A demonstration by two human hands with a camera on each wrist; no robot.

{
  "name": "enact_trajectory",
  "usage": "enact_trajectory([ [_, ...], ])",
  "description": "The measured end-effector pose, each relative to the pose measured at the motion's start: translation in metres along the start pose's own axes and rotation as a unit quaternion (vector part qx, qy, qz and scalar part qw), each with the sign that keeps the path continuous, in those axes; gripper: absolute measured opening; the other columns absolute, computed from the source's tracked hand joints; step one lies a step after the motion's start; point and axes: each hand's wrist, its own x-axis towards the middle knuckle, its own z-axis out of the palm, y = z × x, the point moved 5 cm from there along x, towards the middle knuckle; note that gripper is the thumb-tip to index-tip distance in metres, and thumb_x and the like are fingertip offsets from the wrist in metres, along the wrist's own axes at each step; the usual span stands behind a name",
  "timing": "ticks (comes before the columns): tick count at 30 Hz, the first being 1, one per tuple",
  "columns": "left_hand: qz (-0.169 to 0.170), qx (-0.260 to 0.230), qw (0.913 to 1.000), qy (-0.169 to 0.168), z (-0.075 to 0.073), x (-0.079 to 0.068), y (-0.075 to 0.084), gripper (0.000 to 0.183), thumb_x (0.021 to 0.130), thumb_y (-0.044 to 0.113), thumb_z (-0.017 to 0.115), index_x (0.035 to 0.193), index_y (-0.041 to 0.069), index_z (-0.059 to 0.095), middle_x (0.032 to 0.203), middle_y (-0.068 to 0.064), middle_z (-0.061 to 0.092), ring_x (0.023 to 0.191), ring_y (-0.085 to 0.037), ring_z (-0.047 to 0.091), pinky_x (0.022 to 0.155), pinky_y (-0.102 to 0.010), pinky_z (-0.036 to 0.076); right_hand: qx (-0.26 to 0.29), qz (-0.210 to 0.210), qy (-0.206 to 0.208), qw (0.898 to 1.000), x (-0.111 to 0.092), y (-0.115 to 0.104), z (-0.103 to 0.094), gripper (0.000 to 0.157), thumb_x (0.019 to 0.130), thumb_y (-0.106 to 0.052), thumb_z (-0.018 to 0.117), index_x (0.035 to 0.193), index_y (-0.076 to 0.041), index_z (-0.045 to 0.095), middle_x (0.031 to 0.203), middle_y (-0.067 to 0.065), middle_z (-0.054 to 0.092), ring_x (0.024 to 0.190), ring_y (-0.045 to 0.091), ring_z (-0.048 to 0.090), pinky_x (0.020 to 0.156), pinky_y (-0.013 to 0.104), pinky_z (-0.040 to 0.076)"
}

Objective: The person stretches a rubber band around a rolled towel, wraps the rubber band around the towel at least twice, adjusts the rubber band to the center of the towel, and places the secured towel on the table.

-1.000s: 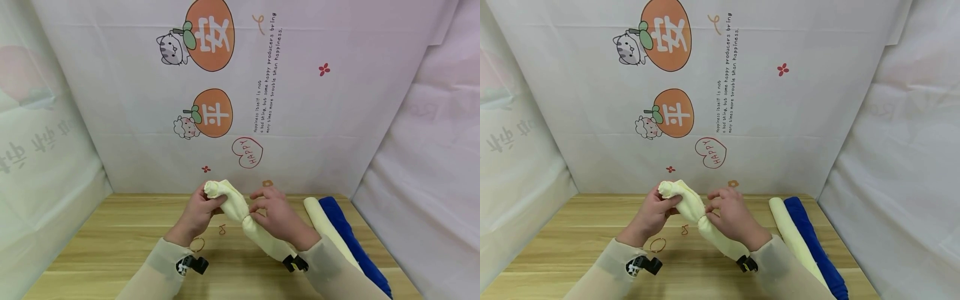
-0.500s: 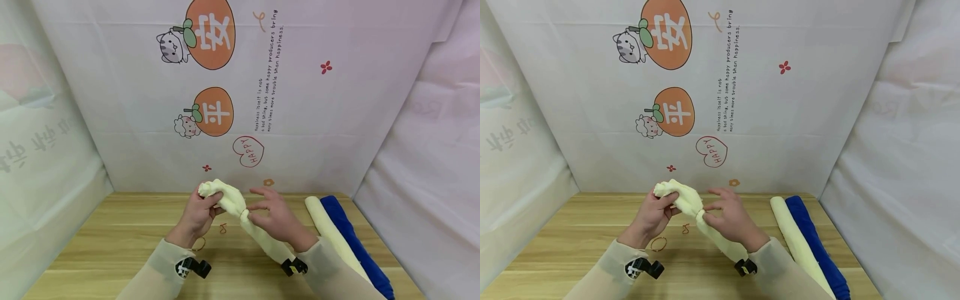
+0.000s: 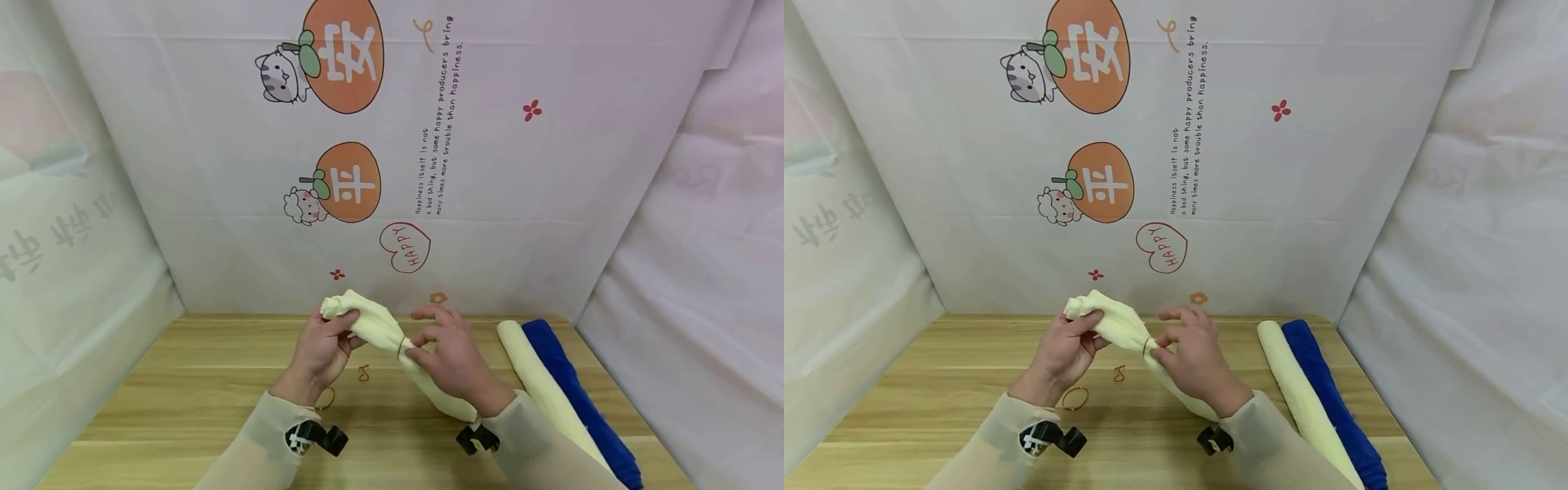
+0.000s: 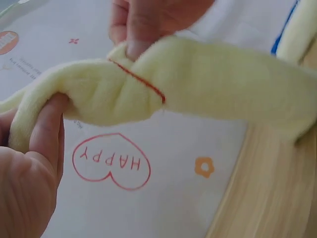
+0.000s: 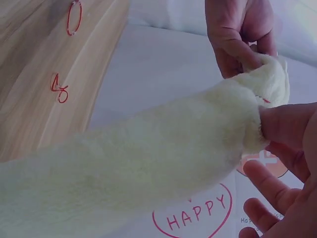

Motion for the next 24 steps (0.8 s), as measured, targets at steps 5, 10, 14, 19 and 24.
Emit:
enact_trajectory([
  [5, -0.015, 0.018, 0.9997, 0.007, 0.001, 0.001, -0.004, 0.03, 0.1, -0.005, 0.053, 0.127, 0.006, 0.046, 0.12, -0.018, 0.054, 0.102, -0.032, 0.066, 0.082, -0.045, 0.056, -0.005, -0.007, -0.003, 1.0, -0.002, 0.004, -0.003, 0.005, 0.086, -0.02, 0.08, 0.084, -0.016, 0.078, 0.134, 0.004, 0.058, 0.133, 0.03, 0.038, 0.107, 0.057, 0.022],
  [10, -0.01, 0.057, 0.9981, 0.019, 0.0, 0.002, -0.003, 0.033, 0.1, -0.002, 0.056, 0.131, 0.007, 0.046, 0.12, -0.02, 0.054, 0.099, -0.034, 0.067, 0.08, -0.047, 0.056, -0.051, -0.086, 0.055, 0.993, -0.006, -0.006, -0.011, 0.012, 0.083, -0.017, 0.083, 0.092, -0.011, 0.079, 0.135, 0.011, 0.057, 0.13, 0.035, 0.04, 0.106, 0.057, 0.025],
  [14, -0.015, 0.058, 0.9978, 0.029, 0.001, 0.002, -0.003, 0.036, 0.1, 0.0, 0.056, 0.134, 0.007, 0.045, 0.123, -0.02, 0.053, 0.102, -0.034, 0.066, 0.081, -0.047, 0.056, -0.105, -0.153, 0.09, 0.978, -0.006, -0.022, -0.01, 0.007, 0.078, -0.017, 0.085, 0.079, -0.017, 0.079, 0.129, 0.011, 0.06, 0.125, 0.037, 0.044, 0.096, 0.056, 0.033],
  [19, -0.044, 0.048, 0.9979, -0.007, 0.007, -0.001, -0.006, 0.036, 0.102, 0.005, 0.057, 0.136, 0.007, 0.045, 0.129, -0.019, 0.05, 0.11, -0.032, 0.061, 0.085, -0.048, 0.055, -0.116, -0.078, 0.089, 0.986, -0.003, -0.024, -0.005, 0.01, 0.078, -0.02, 0.088, 0.075, -0.017, 0.079, 0.13, 0.009, 0.06, 0.126, 0.035, 0.042, 0.095, 0.055, 0.032],
  [24, -0.068, 0.022, 0.996, -0.053, 0.009, -0.003, -0.009, 0.033, 0.104, 0.007, 0.051, 0.136, 0.008, 0.044, 0.134, -0.02, 0.048, 0.116, -0.033, 0.058, 0.088, -0.051, 0.053, -0.096, -0.048, 0.098, 0.989, -0.002, -0.023, -0.006, 0.009, 0.078, -0.019, 0.087, 0.076, -0.016, 0.079, 0.131, 0.009, 0.06, 0.127, 0.034, 0.042, 0.099, 0.057, 0.03],
])
